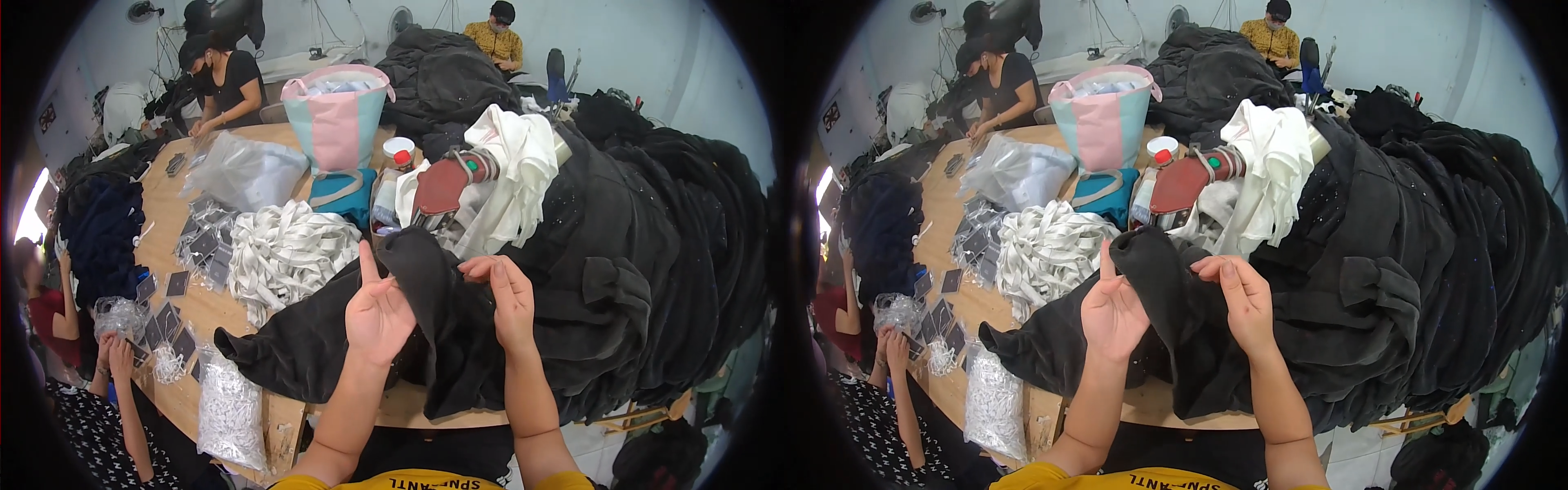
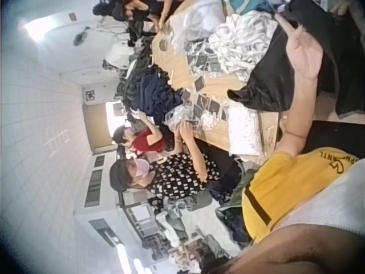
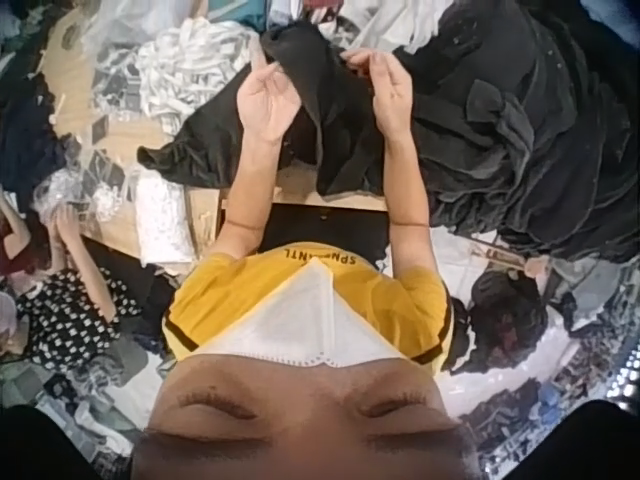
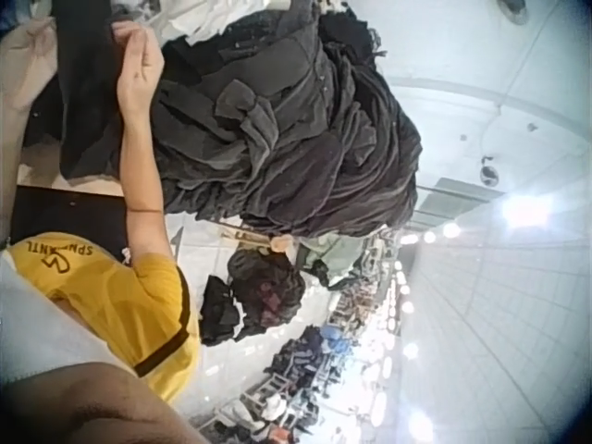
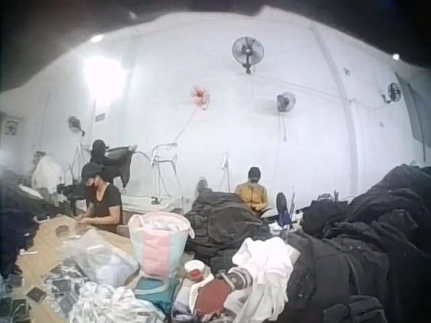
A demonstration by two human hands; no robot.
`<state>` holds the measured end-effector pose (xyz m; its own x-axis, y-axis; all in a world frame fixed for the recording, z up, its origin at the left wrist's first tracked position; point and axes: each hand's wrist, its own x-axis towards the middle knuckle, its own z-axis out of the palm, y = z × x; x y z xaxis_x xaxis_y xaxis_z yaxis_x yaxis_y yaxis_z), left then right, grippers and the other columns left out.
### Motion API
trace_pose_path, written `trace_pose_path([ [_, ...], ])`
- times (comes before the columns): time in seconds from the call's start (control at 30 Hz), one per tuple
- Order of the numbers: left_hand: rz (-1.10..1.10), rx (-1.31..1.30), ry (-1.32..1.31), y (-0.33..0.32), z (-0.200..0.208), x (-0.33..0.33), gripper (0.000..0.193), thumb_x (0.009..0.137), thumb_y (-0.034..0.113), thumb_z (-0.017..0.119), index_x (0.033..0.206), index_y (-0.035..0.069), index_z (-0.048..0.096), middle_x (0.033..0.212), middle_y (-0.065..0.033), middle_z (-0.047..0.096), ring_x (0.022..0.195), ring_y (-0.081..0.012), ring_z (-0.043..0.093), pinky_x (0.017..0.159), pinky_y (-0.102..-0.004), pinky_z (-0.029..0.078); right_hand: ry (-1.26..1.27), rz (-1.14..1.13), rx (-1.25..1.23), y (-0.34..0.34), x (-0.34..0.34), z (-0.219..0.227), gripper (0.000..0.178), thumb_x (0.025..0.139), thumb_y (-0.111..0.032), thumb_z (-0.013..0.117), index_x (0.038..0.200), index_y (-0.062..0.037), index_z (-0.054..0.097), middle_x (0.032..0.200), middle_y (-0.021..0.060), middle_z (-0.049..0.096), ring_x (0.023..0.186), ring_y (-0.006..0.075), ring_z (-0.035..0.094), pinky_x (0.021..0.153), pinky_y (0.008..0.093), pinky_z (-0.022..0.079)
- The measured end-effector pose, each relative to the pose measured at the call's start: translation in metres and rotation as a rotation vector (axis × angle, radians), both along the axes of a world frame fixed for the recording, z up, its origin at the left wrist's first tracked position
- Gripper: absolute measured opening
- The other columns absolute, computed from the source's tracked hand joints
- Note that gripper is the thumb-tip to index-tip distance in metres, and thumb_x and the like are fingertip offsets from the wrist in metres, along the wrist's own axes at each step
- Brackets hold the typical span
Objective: Inspecting and sorting black hoodies for quality or preparation in a textile manufacturing setting.
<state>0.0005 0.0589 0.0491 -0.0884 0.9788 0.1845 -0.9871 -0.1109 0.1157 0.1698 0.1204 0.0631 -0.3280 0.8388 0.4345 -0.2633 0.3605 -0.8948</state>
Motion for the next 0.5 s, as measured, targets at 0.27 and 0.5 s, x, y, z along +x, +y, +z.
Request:
trace_pose_path([
  [0.27,0.259,0.018,-0.055,-0.011,-0.008,0.031,0.077,0.089,0.005,0.038,0.147,0.041,0.002,0.141,-0.0059,0.04,0.129,-0.0237,0.04,0.109,-0.0438,0.029,0.008,-0.026,-0.047,0.002,-0.008,-0.002,0.034,0.101,-0.023,0.036,0.089,0.0015,0.057,0.092,0.011,0.063,0.085,0.015,0.057,0.08,0.0278,0.044],
  [0.5,0.252,0.052,-0.151,0.003,-0.002,0.039,0.04,0.094,0.013,0.04,0.133,0.019,0.047,0.13,-0.0083,0.053,0.122,-0.022,0.048,0.106,-0.0368,0.034,0.012,-0.047,-0.092,-0.004,-0.002,-0.011,0.033,0.101,-0.023,0.037,0.089,0.0003,0.057,0.089,0.0095,0.063,0.082,0.0144,0.058,0.079,0.0272,0.045],
])
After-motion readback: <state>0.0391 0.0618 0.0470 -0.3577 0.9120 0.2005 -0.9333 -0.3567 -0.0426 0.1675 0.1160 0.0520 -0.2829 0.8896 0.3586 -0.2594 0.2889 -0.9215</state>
